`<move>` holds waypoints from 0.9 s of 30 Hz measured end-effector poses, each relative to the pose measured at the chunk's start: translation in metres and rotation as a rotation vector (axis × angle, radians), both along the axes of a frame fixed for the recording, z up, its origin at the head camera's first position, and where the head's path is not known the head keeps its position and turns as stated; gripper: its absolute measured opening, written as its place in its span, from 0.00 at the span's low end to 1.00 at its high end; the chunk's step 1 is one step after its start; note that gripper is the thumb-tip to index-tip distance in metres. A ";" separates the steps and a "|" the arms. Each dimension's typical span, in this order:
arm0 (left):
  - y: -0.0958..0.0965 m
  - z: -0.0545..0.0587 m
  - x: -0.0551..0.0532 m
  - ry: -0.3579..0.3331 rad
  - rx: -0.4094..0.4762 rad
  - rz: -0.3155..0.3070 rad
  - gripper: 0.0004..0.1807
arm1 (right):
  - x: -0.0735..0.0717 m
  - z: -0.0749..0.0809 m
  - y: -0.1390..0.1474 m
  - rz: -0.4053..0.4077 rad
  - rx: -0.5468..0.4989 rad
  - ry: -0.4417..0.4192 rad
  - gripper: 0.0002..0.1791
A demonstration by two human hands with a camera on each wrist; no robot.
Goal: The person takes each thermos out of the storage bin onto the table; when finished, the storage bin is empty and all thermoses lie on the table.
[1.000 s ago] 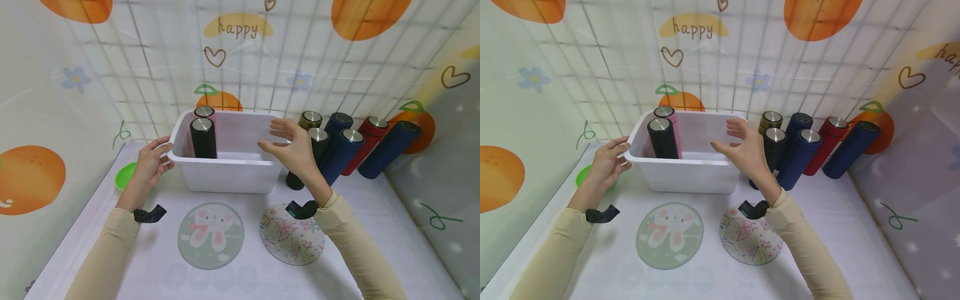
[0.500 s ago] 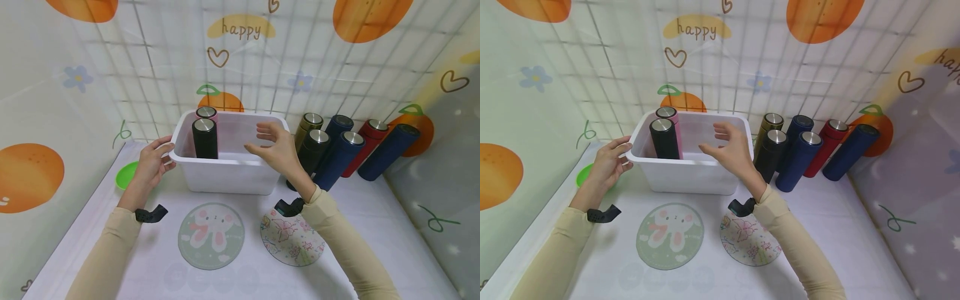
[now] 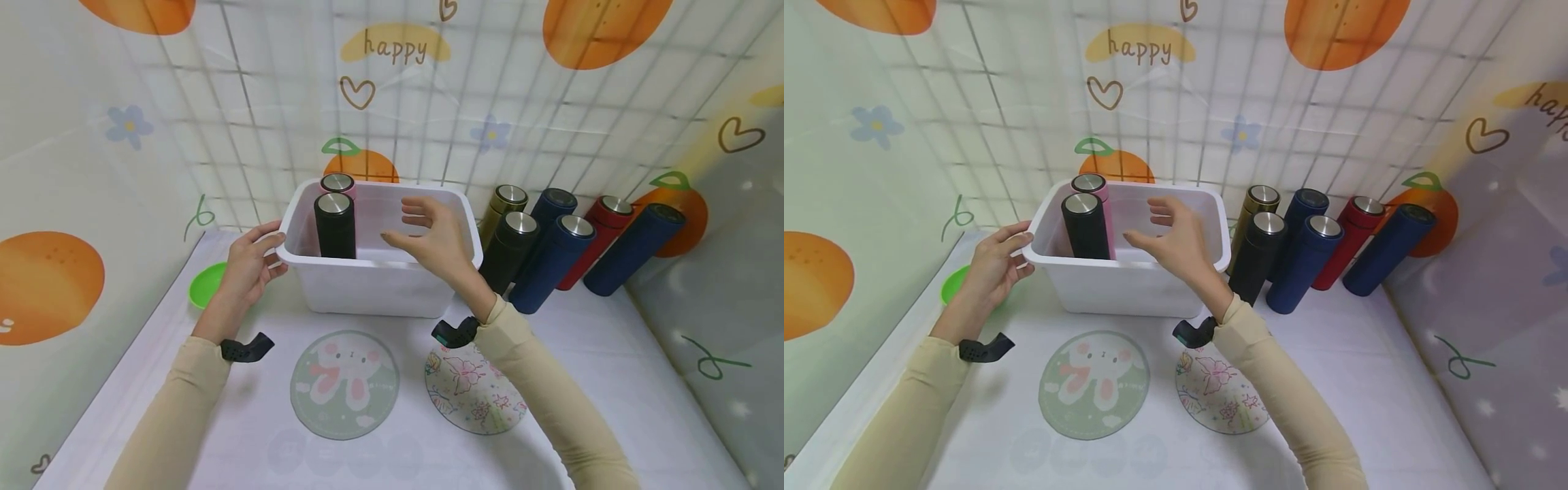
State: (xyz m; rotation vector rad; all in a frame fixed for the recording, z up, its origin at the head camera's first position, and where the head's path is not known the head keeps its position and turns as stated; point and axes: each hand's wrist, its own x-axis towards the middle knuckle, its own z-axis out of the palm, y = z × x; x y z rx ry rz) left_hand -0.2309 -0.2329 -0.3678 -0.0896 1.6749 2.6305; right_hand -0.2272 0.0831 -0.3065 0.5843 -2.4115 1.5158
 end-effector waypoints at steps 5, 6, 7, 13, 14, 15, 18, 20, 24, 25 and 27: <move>-0.001 0.000 0.000 -0.003 -0.010 0.004 0.20 | -0.002 0.000 -0.012 0.006 0.009 0.003 0.35; -0.001 0.000 0.000 -0.003 -0.013 0.005 0.20 | -0.003 0.000 -0.015 0.006 0.015 0.005 0.35; -0.001 0.000 0.000 -0.004 -0.015 0.005 0.21 | -0.003 0.000 -0.017 0.006 0.018 0.005 0.35; -0.001 -0.001 0.000 -0.005 -0.015 -0.003 0.20 | -0.009 -0.004 -0.032 0.006 0.036 0.008 0.35; -0.001 -0.001 0.000 -0.005 -0.016 -0.002 0.19 | -0.010 -0.004 -0.034 0.005 0.038 0.006 0.35; -0.001 -0.001 0.000 -0.004 -0.016 -0.002 0.19 | -0.010 -0.005 -0.035 0.005 0.037 0.004 0.35; 0.000 0.000 0.000 -0.004 -0.016 -0.002 0.19 | -0.013 -0.006 -0.040 0.008 0.034 -0.008 0.36; 0.000 0.000 0.000 -0.004 -0.017 -0.002 0.19 | -0.016 -0.006 -0.044 0.015 0.033 -0.023 0.37; -0.001 0.001 0.000 -0.004 -0.015 -0.004 0.20 | -0.023 -0.007 -0.052 0.019 0.039 -0.055 0.39; -0.001 0.001 0.000 -0.003 -0.016 -0.004 0.19 | -0.025 -0.008 -0.054 0.016 0.044 -0.063 0.39; -0.001 0.001 0.000 -0.002 -0.014 -0.005 0.19 | -0.027 -0.009 -0.058 0.009 0.046 -0.075 0.39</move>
